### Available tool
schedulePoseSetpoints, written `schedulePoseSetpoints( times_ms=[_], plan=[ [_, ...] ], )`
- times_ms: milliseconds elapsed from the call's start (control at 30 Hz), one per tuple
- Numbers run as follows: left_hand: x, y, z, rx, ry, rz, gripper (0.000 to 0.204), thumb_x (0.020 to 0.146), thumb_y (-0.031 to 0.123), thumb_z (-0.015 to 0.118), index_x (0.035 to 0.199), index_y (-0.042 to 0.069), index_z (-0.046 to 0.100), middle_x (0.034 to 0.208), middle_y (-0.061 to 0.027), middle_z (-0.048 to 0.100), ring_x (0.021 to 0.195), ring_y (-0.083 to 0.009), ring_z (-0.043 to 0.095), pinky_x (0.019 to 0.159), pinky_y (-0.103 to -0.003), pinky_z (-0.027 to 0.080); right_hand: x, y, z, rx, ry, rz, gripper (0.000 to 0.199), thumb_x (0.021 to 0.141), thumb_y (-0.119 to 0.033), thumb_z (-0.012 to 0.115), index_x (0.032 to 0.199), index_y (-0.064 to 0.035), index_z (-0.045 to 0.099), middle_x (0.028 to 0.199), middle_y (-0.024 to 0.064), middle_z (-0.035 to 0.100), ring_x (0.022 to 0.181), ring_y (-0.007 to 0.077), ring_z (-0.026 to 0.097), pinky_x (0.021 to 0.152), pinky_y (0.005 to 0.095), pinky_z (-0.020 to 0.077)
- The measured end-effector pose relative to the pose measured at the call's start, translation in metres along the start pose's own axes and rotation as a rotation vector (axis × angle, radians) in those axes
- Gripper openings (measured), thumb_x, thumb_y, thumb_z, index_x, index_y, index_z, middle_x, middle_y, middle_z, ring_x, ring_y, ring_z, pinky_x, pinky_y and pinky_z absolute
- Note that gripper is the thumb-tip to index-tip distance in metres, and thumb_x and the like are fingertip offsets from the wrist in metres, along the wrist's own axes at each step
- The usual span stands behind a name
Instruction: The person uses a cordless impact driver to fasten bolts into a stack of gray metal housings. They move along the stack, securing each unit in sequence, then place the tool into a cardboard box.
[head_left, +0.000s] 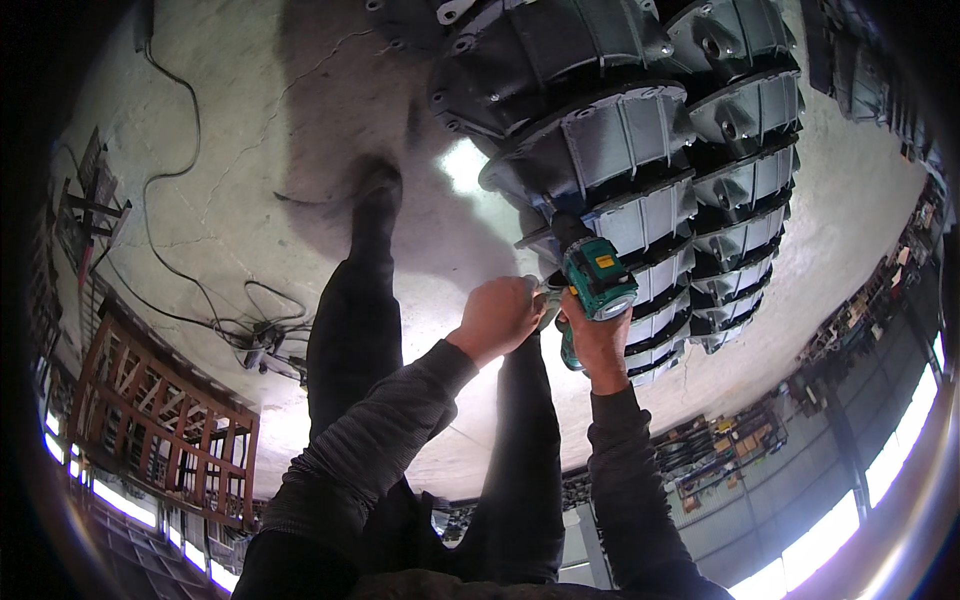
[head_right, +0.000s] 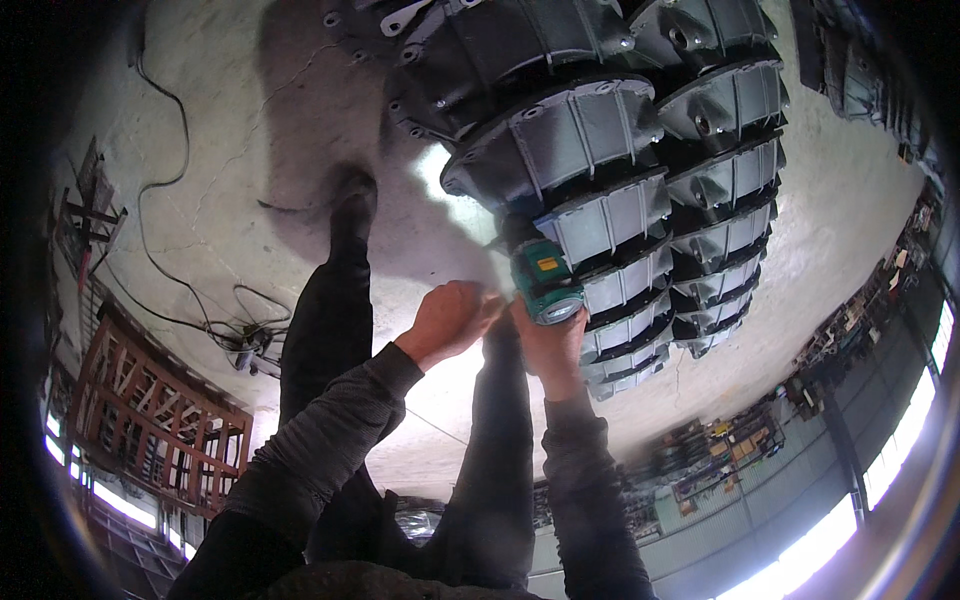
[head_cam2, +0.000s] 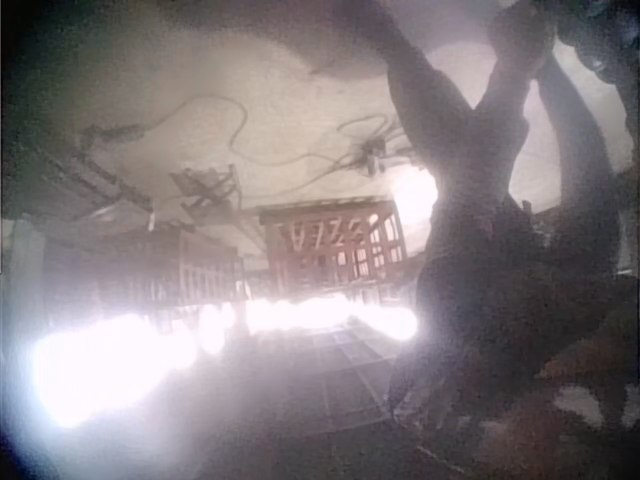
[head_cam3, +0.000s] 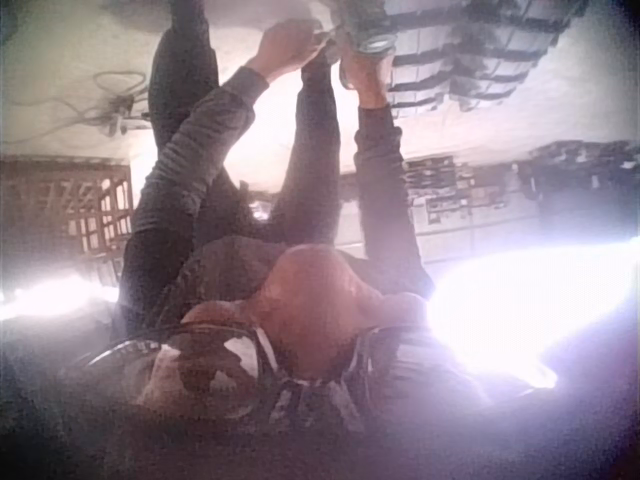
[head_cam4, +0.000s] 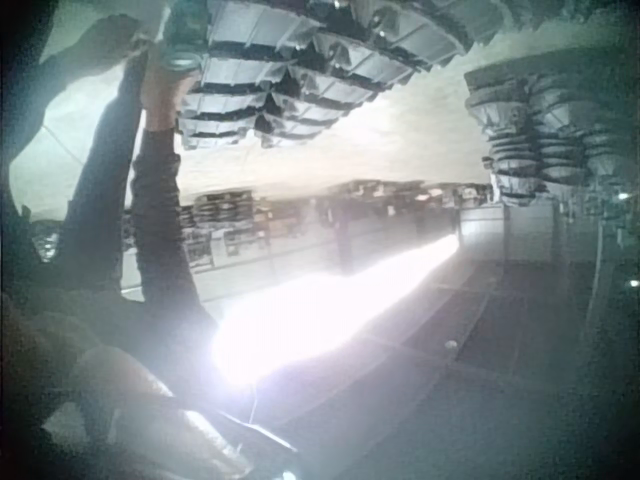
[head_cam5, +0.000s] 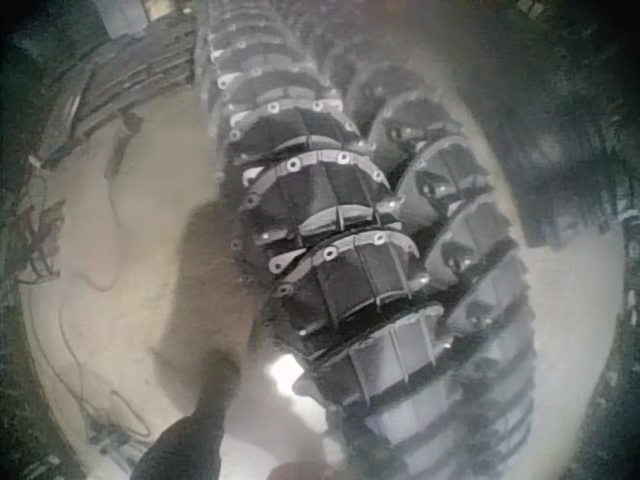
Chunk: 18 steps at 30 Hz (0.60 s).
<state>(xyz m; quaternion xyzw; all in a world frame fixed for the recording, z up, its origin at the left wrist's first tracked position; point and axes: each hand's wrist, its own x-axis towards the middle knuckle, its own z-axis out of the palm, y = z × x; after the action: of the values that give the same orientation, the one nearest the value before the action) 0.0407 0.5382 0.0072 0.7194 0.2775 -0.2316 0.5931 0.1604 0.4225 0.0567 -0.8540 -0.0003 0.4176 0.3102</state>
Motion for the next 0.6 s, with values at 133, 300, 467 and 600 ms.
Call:
schedulePoseSetpoints(
  times_ms=[133, 300, 467, 600],
  plan=[
    [-0.001, 0.001, -0.001, 0.01, -0.018, -0.004, 0.029, 0.098, 0.029, 0.058, 0.097, 0.006, 0.074, 0.082, -0.0189, 0.071, 0.076, -0.0384, 0.07, 0.069, -0.05, 0.054, 0.0, 0.001, 0.0, -0.004, 0.006, 0.048, 0.008, 0.084, -0.004, 0.073, 0.088, -0.0012, 0.066, 0.072, 0.0015, 0.068, 0.06, 0.0109, 0.062, 0.059, 0.0288, 0.0504],
    [-0.002, 0.001, 0.004, -0.001, 0.024, 0.001, 0.027, 0.096, 0.03, 0.062, 0.093, 0.005, 0.071, 0.08, -0.0177, 0.07, 0.079, -0.0386, 0.069, 0.069, -0.05, 0.054, 0.0, 0.005, -0.001, 0.023, 0.024, 0.066, 0.015, 0.083, -0.009, 0.077, 0.092, 0.0004, 0.069, 0.081, 0.0057, 0.071, 0.07, 0.0132, 0.065, 0.065, 0.0324, 0.053],
    [-0.006, -0.002, 0.014, 0.022, 0.06, 0.039, 0.026, 0.096, 0.029, 0.062, 0.089, 0.006, 0.07, 0.081, -0.0169, 0.07, 0.08, -0.039, 0.068, 0.07, -0.05, 0.053, -0.001, 0.003, -0.005, -0.002, 0.002, 0.073, 0.023, 0.08, -0.011, 0.08, 0.096, 0.0023, 0.072, 0.089, 0.0087, 0.074, 0.079, 0.0151, 0.069, 0.071, 0.034, 0.0555],
    [-0.008, -0.009, 0.025, 0.04, 0.044, 0.064, 0.027, 0.096, 0.029, 0.061, 0.088, 0.006, 0.071, 0.082, -0.0169, 0.07, 0.082, -0.0392, 0.068, 0.071, -0.052, 0.053, 0.003, 0.001, -0.006, -0.096, 0.028, -0.033, 0.013, 0.083, -0.011, 0.078, 0.084, -0.0012, 0.069, 0.07, 0.0003, 0.067, 0.062, 0.0079, 0.057, 0.061, 0.0309, 0.0497]
  ],
)
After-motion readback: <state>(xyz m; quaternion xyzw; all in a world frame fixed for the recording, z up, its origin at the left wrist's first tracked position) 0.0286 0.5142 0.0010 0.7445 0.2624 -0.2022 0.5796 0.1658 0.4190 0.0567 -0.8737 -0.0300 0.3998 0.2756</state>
